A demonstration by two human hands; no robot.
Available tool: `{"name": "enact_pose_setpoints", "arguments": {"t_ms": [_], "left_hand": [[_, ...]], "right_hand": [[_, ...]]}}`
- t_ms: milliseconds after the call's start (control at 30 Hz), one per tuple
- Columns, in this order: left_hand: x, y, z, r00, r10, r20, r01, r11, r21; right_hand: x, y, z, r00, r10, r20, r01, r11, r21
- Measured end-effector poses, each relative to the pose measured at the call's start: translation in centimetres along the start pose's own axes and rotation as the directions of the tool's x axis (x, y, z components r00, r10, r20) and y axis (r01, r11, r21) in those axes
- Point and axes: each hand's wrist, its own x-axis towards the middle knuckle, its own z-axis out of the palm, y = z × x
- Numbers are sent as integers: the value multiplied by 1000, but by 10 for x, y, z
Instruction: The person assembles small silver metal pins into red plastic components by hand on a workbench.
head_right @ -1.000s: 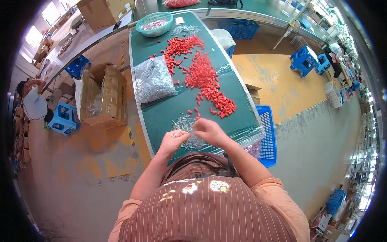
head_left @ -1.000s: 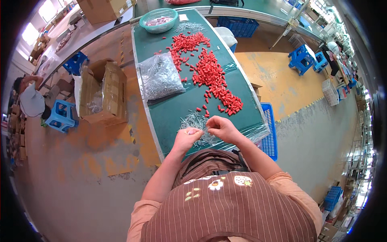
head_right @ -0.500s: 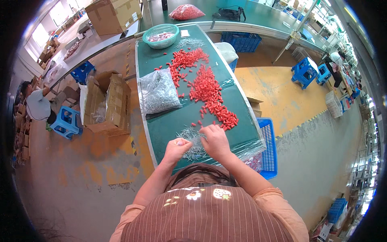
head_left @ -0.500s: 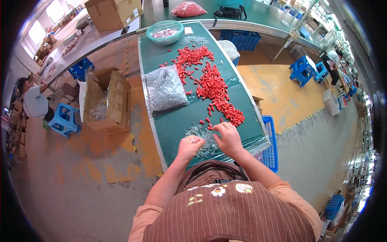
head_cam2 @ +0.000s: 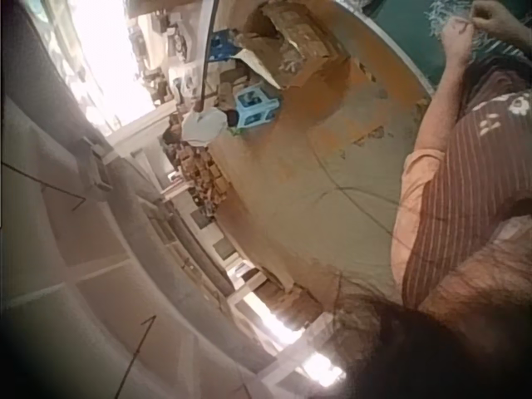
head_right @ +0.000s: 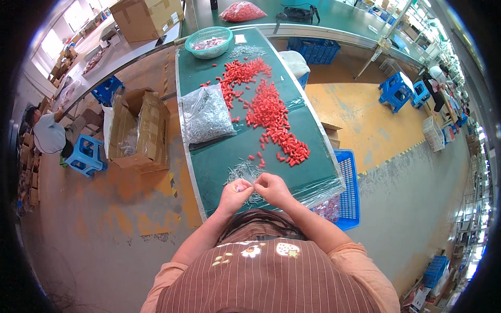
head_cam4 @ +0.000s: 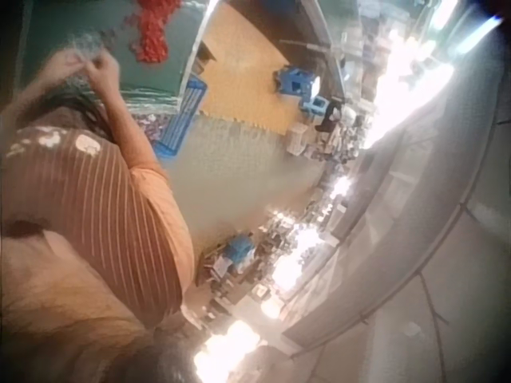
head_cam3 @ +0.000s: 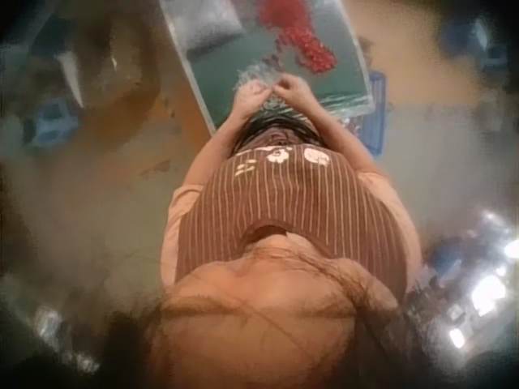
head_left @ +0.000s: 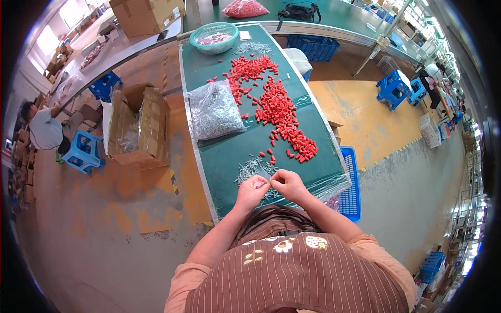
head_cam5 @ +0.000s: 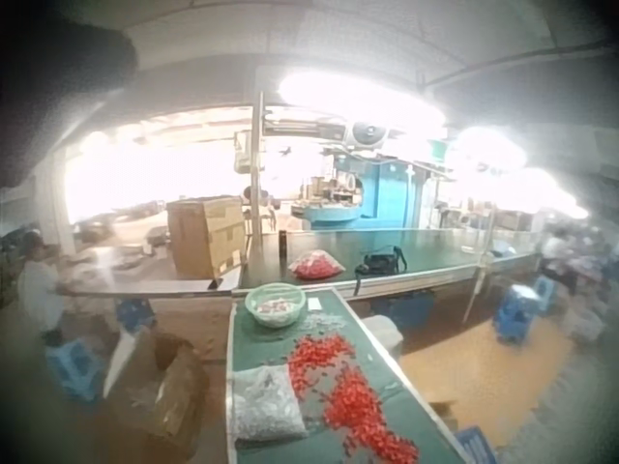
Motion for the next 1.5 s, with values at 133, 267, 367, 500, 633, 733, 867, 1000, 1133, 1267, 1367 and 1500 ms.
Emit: {"name": "enact_pose_setpoints", "arguments": {"t_ms": [133, 267, 367, 500, 633, 733, 867, 1000, 1133, 1267, 1367, 1500], "left_hand": [[-8, 2, 3, 996, 82, -18, -82, 996, 38], [-12, -2, 10, 981, 165, -107, -160, 986, 52], [-15, 2, 12, 967, 189, -170, -193, 981, -9], [-12, 2, 12, 970, 125, -207, -133, 991, -25], [-5, -13, 9, 995, -41, -88, 40, 999, -13], [4, -30, 6, 990, -54, -128, 38, 991, -125], [8, -36, -4, 980, -63, -191, 32, 986, -161], [9, -39, -23, 972, -160, -174, 135, 980, -149], [4, -31, -32, 954, -164, -253, 151, 986, -71], [3, -32, -36, 926, -191, -327, 165, 980, -108], [2, -36, -41, 928, -219, -301, 186, 973, -133], [5, -42, -45, 911, -279, -304, 234, 956, -175]], "right_hand": [[-5, 3, 8, 997, -29, -66, 26, 999, -39], [-7, 2, 15, 985, -49, -167, 32, 994, -105], [-9, -2, 8, 985, 69, -160, -93, 986, -141], [-10, 3, 10, 994, -3, -105, -13, 988, -151], [-11, -5, 14, 982, -175, -76, 171, 984, -56], [-9, -7, 16, 975, -220, -21, 218, 974, -56], [12, 12, 11, 984, -175, -14, 172, 977, -126], [53, 47, 1, 988, -116, -105, 66, 918, -392], [80, 34, 5, 993, -48, -112, -20, 844, -537], [103, 37, 19, 984, -159, -84, 69, 766, -639], [114, 53, 26, 973, -223, -56, 129, 731, -670], [115, 74, 20, 908, -413, -72, 247, 665, -705]]}}
